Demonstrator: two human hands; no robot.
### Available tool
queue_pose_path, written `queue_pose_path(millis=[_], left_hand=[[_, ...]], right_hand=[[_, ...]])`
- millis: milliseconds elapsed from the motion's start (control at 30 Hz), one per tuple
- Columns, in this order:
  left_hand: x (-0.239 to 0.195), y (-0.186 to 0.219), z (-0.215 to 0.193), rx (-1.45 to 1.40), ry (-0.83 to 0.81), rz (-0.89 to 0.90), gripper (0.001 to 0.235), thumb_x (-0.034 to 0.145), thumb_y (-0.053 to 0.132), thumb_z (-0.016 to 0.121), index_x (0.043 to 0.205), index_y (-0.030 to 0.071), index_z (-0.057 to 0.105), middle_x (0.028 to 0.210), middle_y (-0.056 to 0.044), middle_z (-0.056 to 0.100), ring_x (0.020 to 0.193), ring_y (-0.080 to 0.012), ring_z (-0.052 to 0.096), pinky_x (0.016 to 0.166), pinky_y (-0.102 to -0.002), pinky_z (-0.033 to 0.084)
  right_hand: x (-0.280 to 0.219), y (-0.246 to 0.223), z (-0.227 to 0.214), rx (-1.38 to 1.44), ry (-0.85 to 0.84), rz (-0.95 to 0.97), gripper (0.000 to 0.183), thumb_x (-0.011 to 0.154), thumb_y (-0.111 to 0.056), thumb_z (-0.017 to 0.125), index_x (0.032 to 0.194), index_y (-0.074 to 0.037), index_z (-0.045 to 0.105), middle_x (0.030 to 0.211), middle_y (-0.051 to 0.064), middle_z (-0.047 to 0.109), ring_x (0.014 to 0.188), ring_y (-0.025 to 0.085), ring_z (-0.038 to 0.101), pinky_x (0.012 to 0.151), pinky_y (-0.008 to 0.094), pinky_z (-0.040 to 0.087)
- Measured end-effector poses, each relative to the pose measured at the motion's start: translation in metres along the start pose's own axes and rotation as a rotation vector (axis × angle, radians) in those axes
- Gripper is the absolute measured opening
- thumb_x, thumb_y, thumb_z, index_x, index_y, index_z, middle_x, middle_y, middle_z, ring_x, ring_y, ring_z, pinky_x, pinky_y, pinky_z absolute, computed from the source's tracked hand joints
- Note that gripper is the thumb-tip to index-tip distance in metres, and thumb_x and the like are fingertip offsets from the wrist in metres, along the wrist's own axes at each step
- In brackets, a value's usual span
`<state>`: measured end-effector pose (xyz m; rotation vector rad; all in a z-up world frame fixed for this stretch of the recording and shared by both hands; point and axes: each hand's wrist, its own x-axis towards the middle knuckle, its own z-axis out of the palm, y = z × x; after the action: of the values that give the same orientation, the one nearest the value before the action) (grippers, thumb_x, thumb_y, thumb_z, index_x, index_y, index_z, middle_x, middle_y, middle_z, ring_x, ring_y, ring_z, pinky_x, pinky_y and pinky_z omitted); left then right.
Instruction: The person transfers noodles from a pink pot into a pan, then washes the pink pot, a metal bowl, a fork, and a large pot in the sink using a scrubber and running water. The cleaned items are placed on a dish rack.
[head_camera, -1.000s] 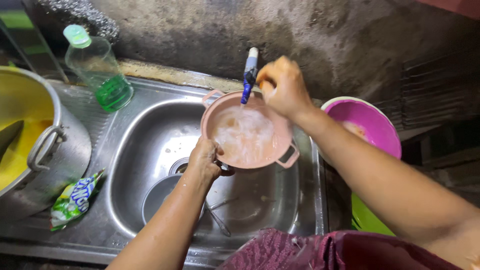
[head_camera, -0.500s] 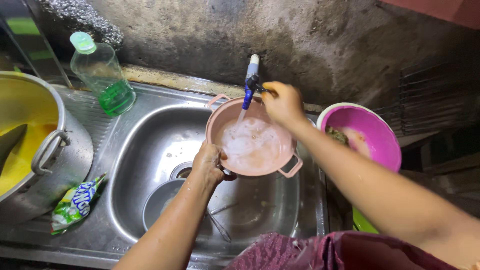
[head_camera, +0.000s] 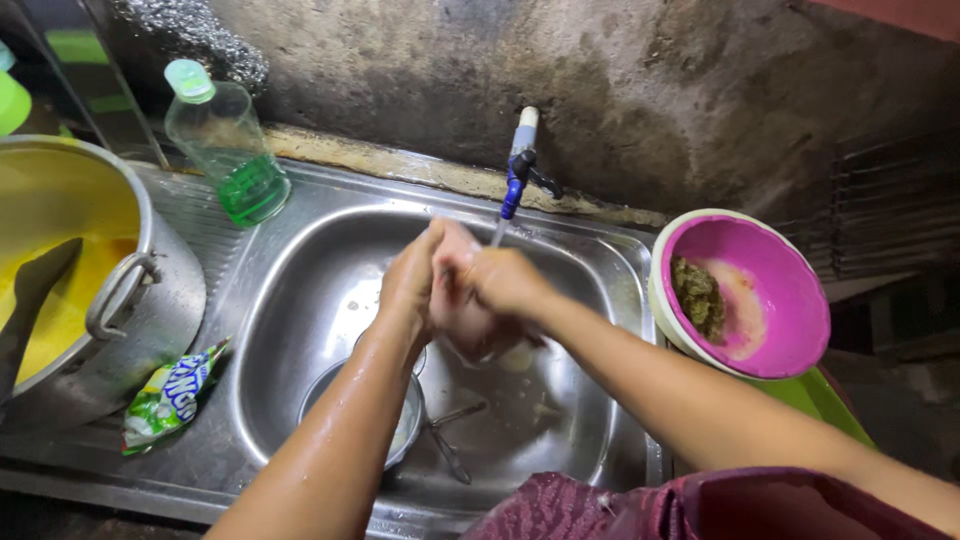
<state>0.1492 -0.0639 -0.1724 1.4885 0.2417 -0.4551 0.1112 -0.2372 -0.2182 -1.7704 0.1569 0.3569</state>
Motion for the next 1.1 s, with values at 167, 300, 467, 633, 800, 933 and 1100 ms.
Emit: queue_pose_path(millis=[167,300,467,633,800,933,1100], left_hand=[[0.014,-0.02,0.033,0.674,0.039,0.518,0.05,0.103,0.047,0.05,0.123,0.007,0.072,0.12,-0.022,0.073,0.115,-0.037,0.07,0.105,-0.047,0.053],[0.016,-0.044,0.05,0.748,0.04,0.419,0.066,0.101,0.053,0.038,0.157,0.019,0.041,0.162,-0.021,0.032,0.15,-0.0411,0.022,0.112,-0.065,0.015],[0.019,-0.034,0.049,0.815,0.072,0.334,0.062,0.099,0.049,0.032,0.153,0.021,0.037,0.163,-0.018,0.024,0.153,-0.0348,0.014,0.112,-0.072,0.009],[0.007,-0.024,0.076,0.952,0.169,0.471,0.063,0.104,0.046,0.038,0.156,0.009,0.036,0.16,-0.025,0.029,0.152,-0.0424,0.017,0.116,-0.071,0.008],[-0.008,-0.036,0.077,0.916,0.101,0.866,0.072,0.099,0.049,0.046,0.155,0.005,0.037,0.159,-0.021,0.035,0.149,-0.044,0.024,0.114,-0.073,0.009],[0.017,-0.009,0.043,0.944,-0.015,0.571,0.059,0.099,0.046,0.045,0.143,0.009,0.056,0.147,-0.016,0.055,0.137,-0.0376,0.049,0.117,-0.065,0.024],[0.053,0.042,0.015,0.977,-0.297,0.247,0.064,0.084,0.061,0.061,0.114,0.006,0.076,0.113,-0.021,0.073,0.109,-0.035,0.07,0.1,-0.042,0.052]], right_hand=[[0.008,0.007,-0.032,1.039,0.149,0.179,0.033,0.108,-0.029,0.05,0.132,-0.012,0.064,0.125,0.009,0.071,0.112,0.025,0.067,0.099,0.046,0.056],[-0.026,0.012,-0.048,1.094,0.227,0.174,0.039,0.107,-0.036,0.039,0.14,-0.026,0.056,0.136,0.004,0.064,0.122,0.026,0.061,0.105,0.052,0.05],[-0.071,0.003,-0.043,1.078,0.302,0.182,0.046,0.105,-0.045,0.037,0.138,-0.025,0.061,0.143,0.003,0.064,0.135,0.029,0.055,0.113,0.055,0.041],[-0.074,0.0,-0.044,0.995,0.411,0.278,0.043,0.1,-0.048,0.044,0.133,-0.03,0.065,0.137,-0.001,0.067,0.131,0.026,0.058,0.112,0.053,0.041],[-0.047,0.005,-0.043,0.825,0.504,0.394,0.042,0.096,-0.045,0.066,0.12,-0.012,0.072,0.114,0.009,0.074,0.101,0.026,0.068,0.092,0.047,0.054],[-0.014,0.006,-0.055,0.322,0.418,0.307,0.033,0.089,-0.039,0.073,0.109,-0.014,0.081,0.103,0.003,0.08,0.088,0.014,0.071,0.076,0.03,0.056],[0.029,0.002,-0.067,0.25,0.253,0.277,0.037,0.086,-0.037,0.082,0.103,-0.004,0.08,0.092,0.008,0.073,0.075,0.017,0.064,0.064,0.034,0.053]])
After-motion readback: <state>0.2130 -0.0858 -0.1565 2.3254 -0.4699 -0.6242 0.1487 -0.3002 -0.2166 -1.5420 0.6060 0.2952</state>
